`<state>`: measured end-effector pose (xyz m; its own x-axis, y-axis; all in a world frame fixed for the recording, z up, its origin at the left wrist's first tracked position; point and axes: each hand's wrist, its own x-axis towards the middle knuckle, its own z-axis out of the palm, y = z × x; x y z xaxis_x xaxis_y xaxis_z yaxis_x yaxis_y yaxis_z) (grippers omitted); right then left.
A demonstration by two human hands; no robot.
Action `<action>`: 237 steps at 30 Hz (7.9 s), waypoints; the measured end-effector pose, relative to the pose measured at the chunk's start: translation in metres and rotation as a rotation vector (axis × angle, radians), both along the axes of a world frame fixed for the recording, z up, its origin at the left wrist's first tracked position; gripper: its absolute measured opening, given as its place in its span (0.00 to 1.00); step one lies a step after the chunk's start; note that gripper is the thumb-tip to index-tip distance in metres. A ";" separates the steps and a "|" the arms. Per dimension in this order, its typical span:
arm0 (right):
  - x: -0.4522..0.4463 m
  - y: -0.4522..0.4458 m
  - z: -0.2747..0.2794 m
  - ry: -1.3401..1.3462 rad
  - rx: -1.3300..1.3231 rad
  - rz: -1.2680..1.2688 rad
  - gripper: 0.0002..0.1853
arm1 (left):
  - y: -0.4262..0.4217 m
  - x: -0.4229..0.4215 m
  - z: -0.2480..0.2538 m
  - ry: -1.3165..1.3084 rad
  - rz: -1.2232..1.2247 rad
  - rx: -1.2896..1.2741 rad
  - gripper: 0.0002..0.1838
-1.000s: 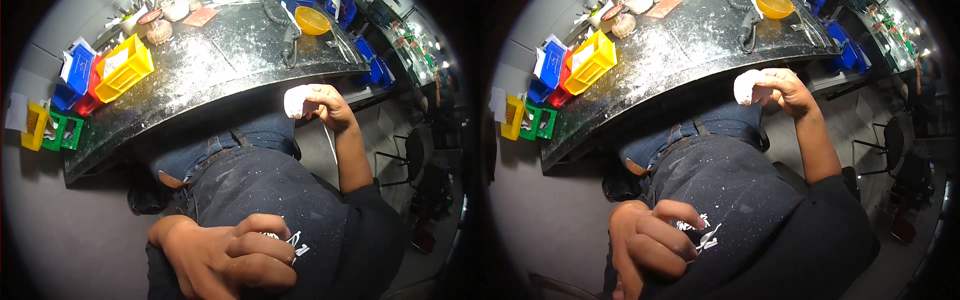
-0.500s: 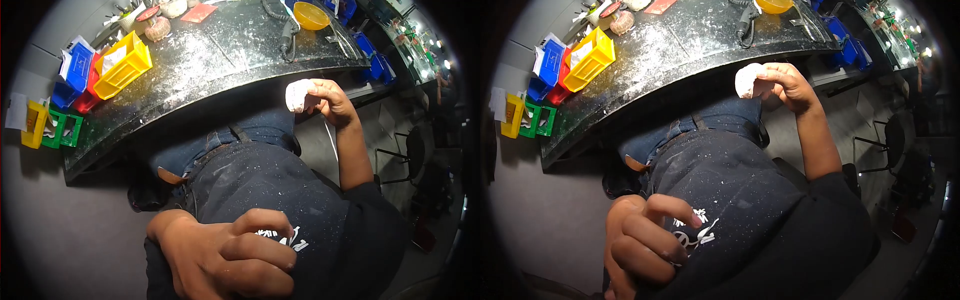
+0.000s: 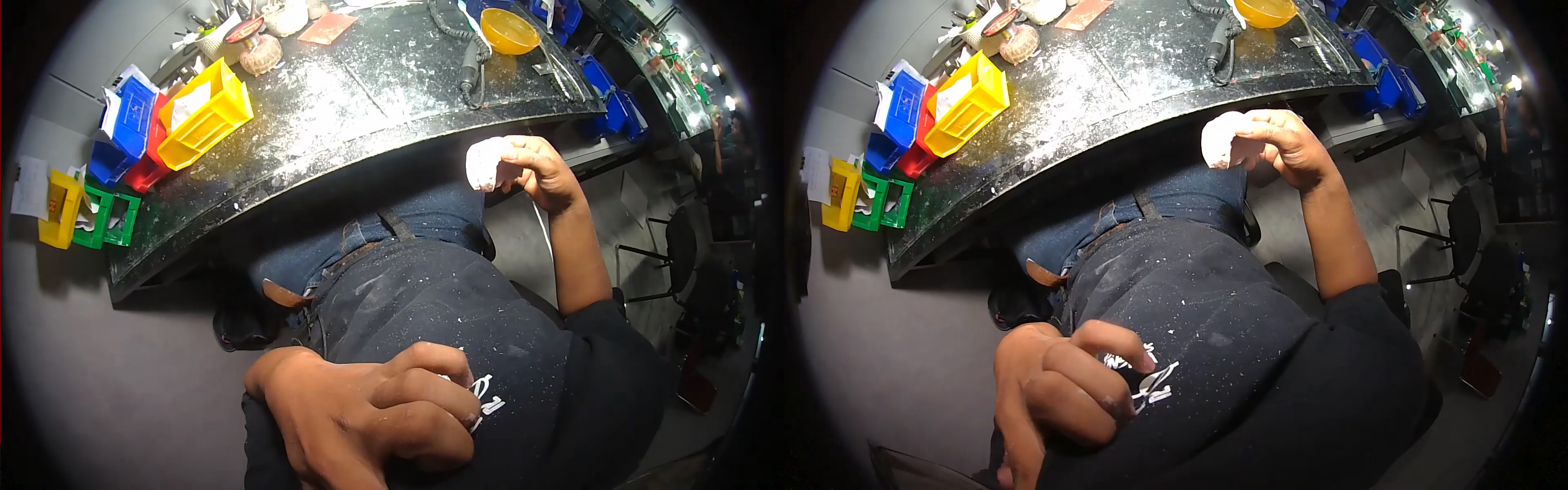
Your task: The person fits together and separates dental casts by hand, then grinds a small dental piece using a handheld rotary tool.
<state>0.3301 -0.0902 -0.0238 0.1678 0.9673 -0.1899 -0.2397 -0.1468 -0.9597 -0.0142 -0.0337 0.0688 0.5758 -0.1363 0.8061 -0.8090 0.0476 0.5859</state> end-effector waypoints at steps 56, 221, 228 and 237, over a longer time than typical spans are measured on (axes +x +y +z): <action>0.007 0.020 0.002 -0.046 -0.056 0.056 0.19 | -0.011 -0.052 -0.220 0.392 0.186 0.005 0.21; -0.131 0.046 0.028 -0.974 0.951 -0.236 0.22 | 0.069 0.012 -0.081 0.528 0.924 -0.161 0.28; -0.128 0.043 0.027 -0.846 0.862 -0.042 0.26 | 0.077 0.009 -0.100 0.428 0.682 -0.297 0.31; -0.124 0.042 0.028 -0.816 0.881 -0.001 0.25 | 0.077 0.014 -0.100 0.420 0.824 -0.177 0.34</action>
<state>0.2066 -0.0485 0.0040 -0.0682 0.7113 0.6996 0.4860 0.6361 -0.5993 -0.0003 0.0435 -0.0314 0.6847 0.5484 0.4801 -0.3513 -0.3289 0.8766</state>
